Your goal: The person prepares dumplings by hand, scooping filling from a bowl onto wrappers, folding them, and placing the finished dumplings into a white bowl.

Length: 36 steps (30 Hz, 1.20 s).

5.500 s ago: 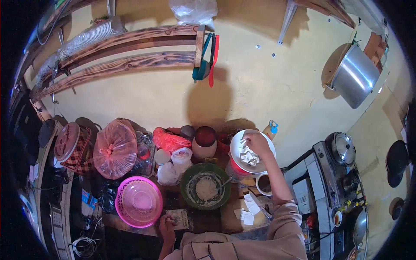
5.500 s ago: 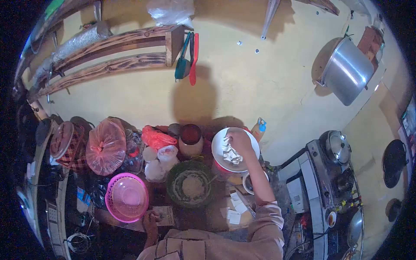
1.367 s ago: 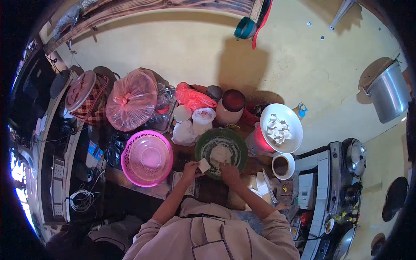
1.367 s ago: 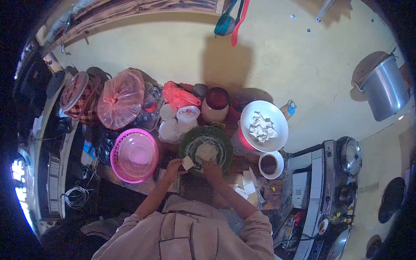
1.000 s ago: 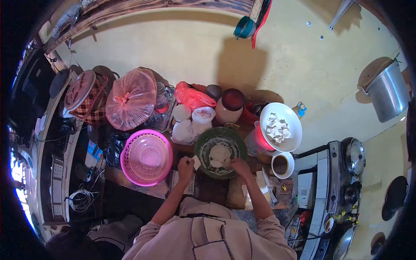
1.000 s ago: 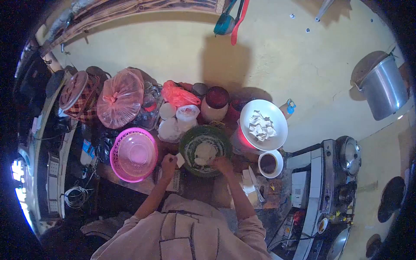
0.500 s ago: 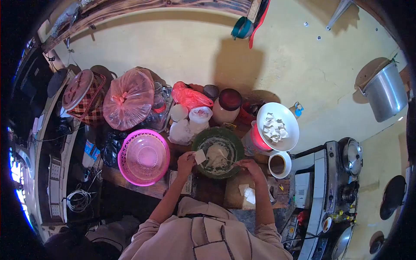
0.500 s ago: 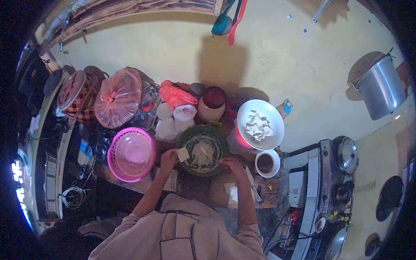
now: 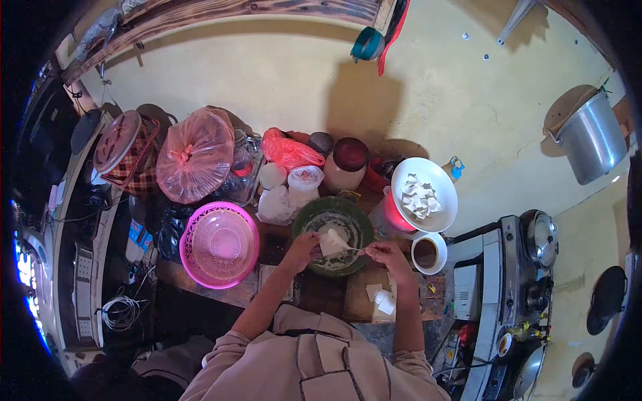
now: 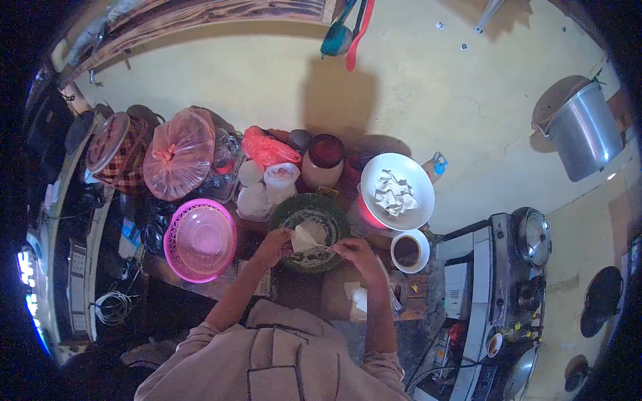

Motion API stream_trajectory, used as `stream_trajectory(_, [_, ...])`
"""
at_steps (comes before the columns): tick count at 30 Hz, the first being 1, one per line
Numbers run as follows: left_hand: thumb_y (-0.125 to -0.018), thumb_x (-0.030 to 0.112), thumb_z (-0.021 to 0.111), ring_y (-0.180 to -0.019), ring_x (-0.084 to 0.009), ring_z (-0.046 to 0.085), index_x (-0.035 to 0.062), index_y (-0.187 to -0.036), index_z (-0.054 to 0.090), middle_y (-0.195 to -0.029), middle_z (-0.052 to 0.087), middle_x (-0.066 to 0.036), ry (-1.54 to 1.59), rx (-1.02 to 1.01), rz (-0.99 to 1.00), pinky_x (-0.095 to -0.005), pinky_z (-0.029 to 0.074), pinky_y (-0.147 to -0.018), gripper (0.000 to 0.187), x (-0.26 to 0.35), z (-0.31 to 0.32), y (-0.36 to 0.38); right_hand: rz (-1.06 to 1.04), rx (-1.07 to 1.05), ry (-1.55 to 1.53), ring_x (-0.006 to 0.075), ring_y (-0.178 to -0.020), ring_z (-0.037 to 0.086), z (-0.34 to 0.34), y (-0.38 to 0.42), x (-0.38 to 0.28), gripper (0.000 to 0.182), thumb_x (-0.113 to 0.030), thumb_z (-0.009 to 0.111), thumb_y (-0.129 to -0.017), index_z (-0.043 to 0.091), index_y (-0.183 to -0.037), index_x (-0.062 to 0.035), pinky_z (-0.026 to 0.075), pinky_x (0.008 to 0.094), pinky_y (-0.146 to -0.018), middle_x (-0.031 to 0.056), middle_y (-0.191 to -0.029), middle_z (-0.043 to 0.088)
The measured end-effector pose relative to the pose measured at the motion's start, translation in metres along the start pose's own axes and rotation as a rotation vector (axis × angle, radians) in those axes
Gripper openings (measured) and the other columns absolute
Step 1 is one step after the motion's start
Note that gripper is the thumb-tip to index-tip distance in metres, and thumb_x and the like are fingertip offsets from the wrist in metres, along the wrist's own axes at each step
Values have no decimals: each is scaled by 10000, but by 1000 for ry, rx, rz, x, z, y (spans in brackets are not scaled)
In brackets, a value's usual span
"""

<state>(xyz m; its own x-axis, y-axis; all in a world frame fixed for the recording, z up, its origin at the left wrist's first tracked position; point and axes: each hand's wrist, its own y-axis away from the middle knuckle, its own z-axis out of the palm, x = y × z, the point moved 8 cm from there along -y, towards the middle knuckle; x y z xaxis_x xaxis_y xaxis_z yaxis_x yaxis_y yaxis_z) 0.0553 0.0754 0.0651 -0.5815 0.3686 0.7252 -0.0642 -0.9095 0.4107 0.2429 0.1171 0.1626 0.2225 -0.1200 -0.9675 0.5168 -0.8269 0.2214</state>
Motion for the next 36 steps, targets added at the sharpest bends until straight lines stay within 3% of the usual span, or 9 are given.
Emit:
stream_trajectory(3, [-852, 183, 465, -786, -162, 578, 53, -955, 472, -884, 563, -64, 21, -46, 1, -298, 485, -689, 166, 4, 6, 3, 77, 33, 123, 29, -559, 410, 1, 1, 2, 189, -196, 579, -779, 640, -823, -22, 331, 206, -508, -42, -627, 518])
stream_trajectory(6, [-857, 183, 456, -797, -163, 580, 51, -951, 469, -898, 563, -68, 25, -45, 27, -297, 486, -693, 162, 7, 6, 8, -32, 41, 375, 126, -700, 571, 0, -6, 9, 197, -208, 586, -765, 643, -871, -52, 430, 267, -648, 62, -765, 632])
stream_trajectory(9, [-864, 181, 444, -806, -164, 580, 49, -947, 467, -907, 563, -71, 21, -20, 33, -293, 483, -698, 158, 2, 1, 11, -46, 102, 562, 200, -726, 601, 4, -1, -5, 157, -189, 587, -759, 643, -851, -75, 452, 308, -658, 111, -790, 627])
stream_trajectory(12, [-870, 176, 433, -807, -163, 580, 46, -947, 466, -908, 562, -75, 31, 6, 35, -292, 482, -697, 155, -1, -3, 12, -333, 226, 719, 223, -662, 581, 12, 7, -27, 168, -193, 569, -783, 625, -829, -42, 442, 302, -608, 124, -763, 605])
stream_trajectory(18, [-872, 171, 428, -823, -160, 574, 42, -945, 463, -910, 553, -68, 32, 28, 71, -296, 478, -719, 152, 4, -4, 15, -351, 320, 725, 277, -692, 592, 21, 24, -29, 155, -120, 587, -747, 618, -898, -106, 473, 346, -627, 113, -818, 598])
stream_trajectory(21, [-874, 166, 421, -829, -161, 569, 41, -943, 450, -905, 546, -69, 58, 61, 109, -300, 479, -726, 145, 5, -2, 17, -316, 380, 843, 303, -645, 541, 29, 36, -35, 177, -35, 536, -754, 598, -916, -70, 436, 352, -569, 121, -730, 529])
stream_trajectory(25, [-872, 157, 422, -835, -173, 569, 38, -946, 443, -903, 545, -75, 155, 101, 213, -320, 485, -740, 141, 7, 5, 19, -410, 422, 858, 298, -735, 518, 48, 45, -23, 436, 48, 493, -690, 522, -1098, -101, 433, 354, -628, 137, -812, 484])
stream_trajectory(30, [-861, 153, 437, -845, -202, 579, 27, -960, 472, -936, 562, -99, 359, 84, 106, -335, 489, -753, 164, 3, 9, 17, -412, 364, 874, 313, -830, 469, 88, 56, 19, 686, 92, 480, -619, 365, -1269, -97, 416, 373, -713, 169, -873, 439])
stream_trajectory(36, [-833, 109, 463, -890, -218, 572, -16, -972, 492, -963, 572, -120, 422, -11, -52, -335, 488, -796, 189, -14, -2, 14, -428, 368, 890, 305, -784, 477, 84, 67, 30, 691, 105, 475, -617, 359, -1270, -86, 419, 381, -678, 170, -868, 454])
